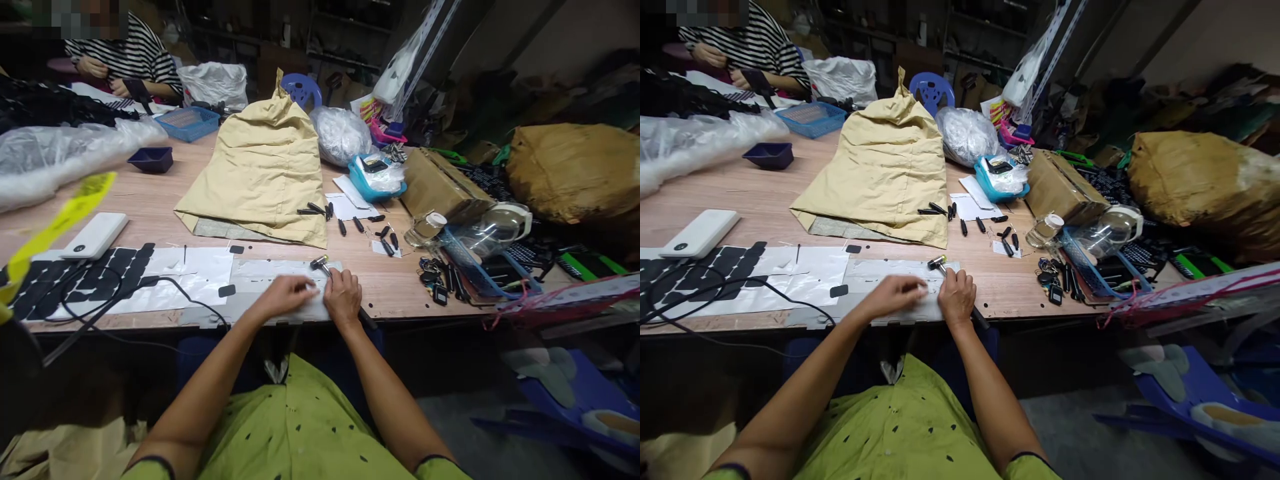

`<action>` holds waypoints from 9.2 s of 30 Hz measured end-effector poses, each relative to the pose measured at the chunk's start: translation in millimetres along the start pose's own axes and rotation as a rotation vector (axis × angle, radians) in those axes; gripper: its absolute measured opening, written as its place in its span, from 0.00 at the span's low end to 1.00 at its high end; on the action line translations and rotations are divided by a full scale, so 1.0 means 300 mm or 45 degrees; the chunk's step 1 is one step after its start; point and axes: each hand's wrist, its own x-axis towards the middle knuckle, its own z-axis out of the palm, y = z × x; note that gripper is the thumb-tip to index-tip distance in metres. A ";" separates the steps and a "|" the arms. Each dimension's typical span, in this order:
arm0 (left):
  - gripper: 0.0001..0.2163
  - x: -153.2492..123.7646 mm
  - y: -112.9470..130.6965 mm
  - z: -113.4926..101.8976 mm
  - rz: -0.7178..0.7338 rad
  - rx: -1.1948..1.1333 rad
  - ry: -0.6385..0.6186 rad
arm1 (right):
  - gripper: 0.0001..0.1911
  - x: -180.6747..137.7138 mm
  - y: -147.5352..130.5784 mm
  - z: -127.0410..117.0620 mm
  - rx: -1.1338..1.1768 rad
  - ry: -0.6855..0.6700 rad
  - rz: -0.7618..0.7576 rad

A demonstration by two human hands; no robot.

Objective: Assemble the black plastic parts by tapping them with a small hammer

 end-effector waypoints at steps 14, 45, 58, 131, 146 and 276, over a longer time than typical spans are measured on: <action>0.08 0.670 -0.074 -0.166 -0.189 0.802 0.543 | 0.11 -0.019 -0.022 0.000 0.022 0.048 -0.042; 0.07 0.096 -0.171 -0.002 -0.078 0.501 0.481 | 0.18 -0.043 -0.016 -0.035 0.802 -0.006 0.020; 0.06 0.098 -0.138 0.007 -0.150 0.499 0.476 | 0.18 -0.062 -0.061 -0.055 0.807 0.003 -0.037; 0.06 0.687 -0.054 -0.123 -0.226 0.649 0.636 | 0.13 -0.012 -0.053 -0.012 0.049 -0.072 -0.039; 0.04 0.062 -0.138 -0.012 -0.154 0.444 0.604 | 0.14 0.016 -0.030 -0.004 0.060 -0.138 0.007; 0.08 0.062 -0.131 0.012 -0.244 0.485 0.529 | 0.21 -0.009 0.004 -0.002 0.549 -0.023 -0.004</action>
